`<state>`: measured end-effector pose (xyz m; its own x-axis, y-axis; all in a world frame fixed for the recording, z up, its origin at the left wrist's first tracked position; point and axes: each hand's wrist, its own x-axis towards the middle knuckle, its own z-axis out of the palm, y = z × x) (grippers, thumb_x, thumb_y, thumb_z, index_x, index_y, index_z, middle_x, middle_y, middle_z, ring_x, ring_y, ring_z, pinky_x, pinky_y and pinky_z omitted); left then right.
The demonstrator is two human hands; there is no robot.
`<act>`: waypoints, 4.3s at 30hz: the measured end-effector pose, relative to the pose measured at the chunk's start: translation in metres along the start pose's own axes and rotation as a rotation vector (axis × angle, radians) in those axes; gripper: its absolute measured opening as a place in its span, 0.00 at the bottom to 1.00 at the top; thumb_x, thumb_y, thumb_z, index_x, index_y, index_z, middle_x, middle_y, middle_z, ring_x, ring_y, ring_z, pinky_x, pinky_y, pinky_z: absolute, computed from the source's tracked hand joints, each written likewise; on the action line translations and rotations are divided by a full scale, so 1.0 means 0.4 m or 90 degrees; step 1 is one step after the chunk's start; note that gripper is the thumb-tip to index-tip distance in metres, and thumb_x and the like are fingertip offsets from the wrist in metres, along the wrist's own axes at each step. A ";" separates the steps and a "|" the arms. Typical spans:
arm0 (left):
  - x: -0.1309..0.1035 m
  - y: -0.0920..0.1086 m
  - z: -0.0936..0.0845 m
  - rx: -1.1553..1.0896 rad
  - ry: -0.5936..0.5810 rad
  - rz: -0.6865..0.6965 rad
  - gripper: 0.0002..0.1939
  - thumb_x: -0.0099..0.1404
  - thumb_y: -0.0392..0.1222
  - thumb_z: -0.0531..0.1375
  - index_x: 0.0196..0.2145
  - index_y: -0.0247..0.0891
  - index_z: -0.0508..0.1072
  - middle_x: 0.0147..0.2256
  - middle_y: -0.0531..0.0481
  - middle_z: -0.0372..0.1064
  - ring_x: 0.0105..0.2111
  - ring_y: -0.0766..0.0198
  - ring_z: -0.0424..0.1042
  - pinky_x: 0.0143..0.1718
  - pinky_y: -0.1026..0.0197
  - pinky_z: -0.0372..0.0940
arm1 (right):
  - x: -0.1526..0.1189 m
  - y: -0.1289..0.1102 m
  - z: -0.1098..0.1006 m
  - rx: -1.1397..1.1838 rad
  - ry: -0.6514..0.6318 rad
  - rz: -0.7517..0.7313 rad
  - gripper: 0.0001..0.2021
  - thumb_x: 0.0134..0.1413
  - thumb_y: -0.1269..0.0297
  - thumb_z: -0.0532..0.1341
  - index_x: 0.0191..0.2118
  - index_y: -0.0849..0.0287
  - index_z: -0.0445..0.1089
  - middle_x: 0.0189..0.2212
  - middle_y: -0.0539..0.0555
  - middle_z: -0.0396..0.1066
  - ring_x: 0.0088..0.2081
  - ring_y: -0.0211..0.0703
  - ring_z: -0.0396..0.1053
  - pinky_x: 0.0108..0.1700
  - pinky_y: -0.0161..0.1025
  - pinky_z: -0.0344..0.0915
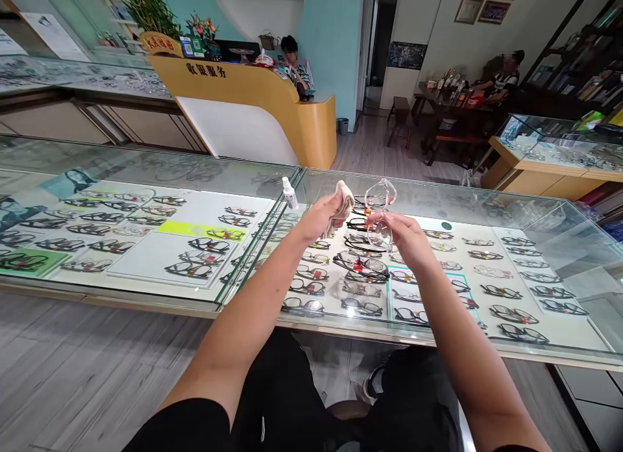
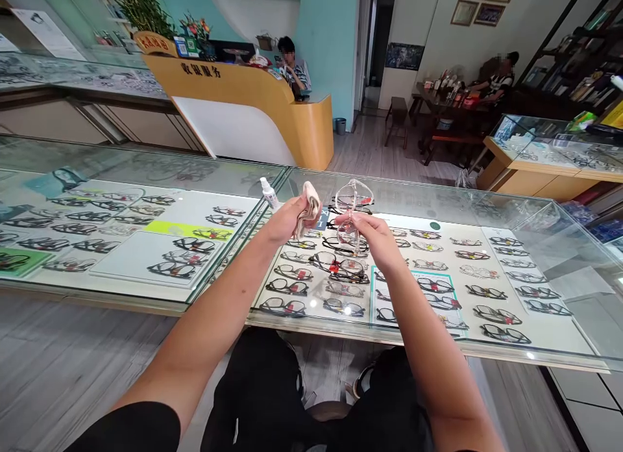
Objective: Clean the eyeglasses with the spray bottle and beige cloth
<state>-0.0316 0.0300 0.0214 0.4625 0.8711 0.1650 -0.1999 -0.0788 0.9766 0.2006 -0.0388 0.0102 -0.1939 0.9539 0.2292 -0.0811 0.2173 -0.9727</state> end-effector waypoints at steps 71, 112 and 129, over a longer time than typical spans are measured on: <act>-0.035 0.003 0.114 -0.203 0.023 -0.019 0.31 0.52 0.62 0.81 0.32 0.36 0.71 0.24 0.54 0.71 0.18 0.73 0.65 0.18 0.68 0.56 | -0.007 -0.013 0.054 -0.071 -0.135 -0.037 0.21 0.67 0.41 0.66 0.43 0.54 0.85 0.45 0.54 0.81 0.49 0.50 0.73 0.56 0.46 0.68; -0.024 -0.010 0.091 -0.268 -0.052 -0.074 0.23 0.70 0.66 0.66 0.40 0.42 0.81 0.36 0.46 0.75 0.34 0.59 0.72 0.42 0.54 0.73 | -0.013 -0.015 0.033 0.047 -0.070 -0.008 0.17 0.68 0.44 0.66 0.43 0.50 0.87 0.45 0.53 0.84 0.56 0.54 0.76 0.70 0.50 0.64; -0.037 0.000 0.128 -0.260 0.017 -0.022 0.27 0.55 0.56 0.81 0.38 0.35 0.76 0.27 0.54 0.73 0.20 0.75 0.64 0.21 0.69 0.57 | -0.014 0.007 0.056 0.038 -0.069 0.039 0.20 0.59 0.42 0.73 0.47 0.52 0.86 0.46 0.54 0.85 0.55 0.54 0.77 0.59 0.48 0.70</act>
<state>0.0057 -0.0078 0.0260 0.4533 0.8827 0.1239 -0.5134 0.1449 0.8458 0.1796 -0.0481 0.0069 -0.3038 0.9365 0.1753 -0.1226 0.1440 -0.9820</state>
